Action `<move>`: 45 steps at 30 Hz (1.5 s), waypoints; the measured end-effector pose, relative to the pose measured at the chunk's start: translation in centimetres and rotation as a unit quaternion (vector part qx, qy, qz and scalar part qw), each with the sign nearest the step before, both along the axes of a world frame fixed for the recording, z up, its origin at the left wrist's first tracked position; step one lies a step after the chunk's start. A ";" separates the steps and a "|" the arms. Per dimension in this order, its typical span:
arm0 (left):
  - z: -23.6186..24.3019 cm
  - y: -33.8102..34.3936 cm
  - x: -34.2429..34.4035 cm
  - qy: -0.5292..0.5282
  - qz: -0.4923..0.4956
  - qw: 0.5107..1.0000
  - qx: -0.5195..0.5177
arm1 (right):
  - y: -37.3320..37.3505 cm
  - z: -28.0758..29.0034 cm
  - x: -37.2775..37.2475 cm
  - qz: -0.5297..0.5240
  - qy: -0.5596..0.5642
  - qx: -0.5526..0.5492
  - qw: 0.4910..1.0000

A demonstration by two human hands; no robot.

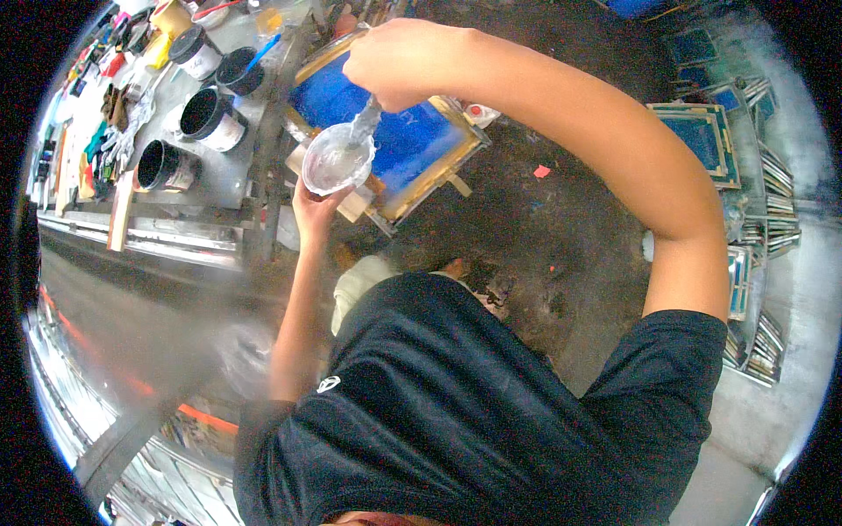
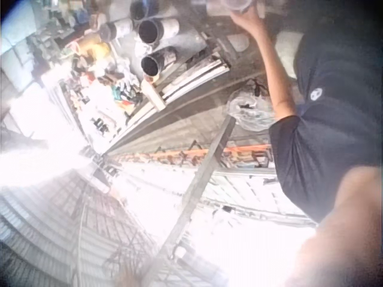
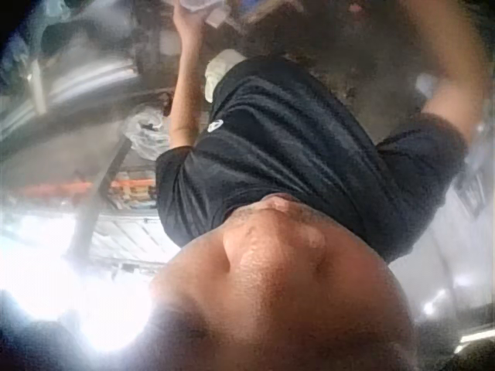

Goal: The person uses a squeegee to spread blue ink across a screen printing frame labeled 'OSPREY' on a conveyor belt. They then move the frame to a workbench, pour black ink from a container into a cup, and prepare to continue the process.

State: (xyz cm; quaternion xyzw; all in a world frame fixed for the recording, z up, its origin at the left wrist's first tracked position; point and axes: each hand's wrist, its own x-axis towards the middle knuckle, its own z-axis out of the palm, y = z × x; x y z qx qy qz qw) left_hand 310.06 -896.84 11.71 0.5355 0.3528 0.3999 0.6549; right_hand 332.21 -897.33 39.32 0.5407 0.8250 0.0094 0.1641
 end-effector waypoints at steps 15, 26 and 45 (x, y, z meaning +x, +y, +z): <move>-5.7 -10.6 11.5 0.020 0.102 0.994 0.041 | -8.2 -6.0 10.2 0.027 0.064 -0.020 0.997; -7.4 -11.1 14.8 0.141 0.165 0.973 0.082 | -5.3 -9.5 14.6 0.008 0.066 -0.084 0.994; -8.5 -11.3 17.2 0.223 0.225 0.946 0.071 | -2.2 -13.0 16.4 0.064 0.057 -0.109 0.990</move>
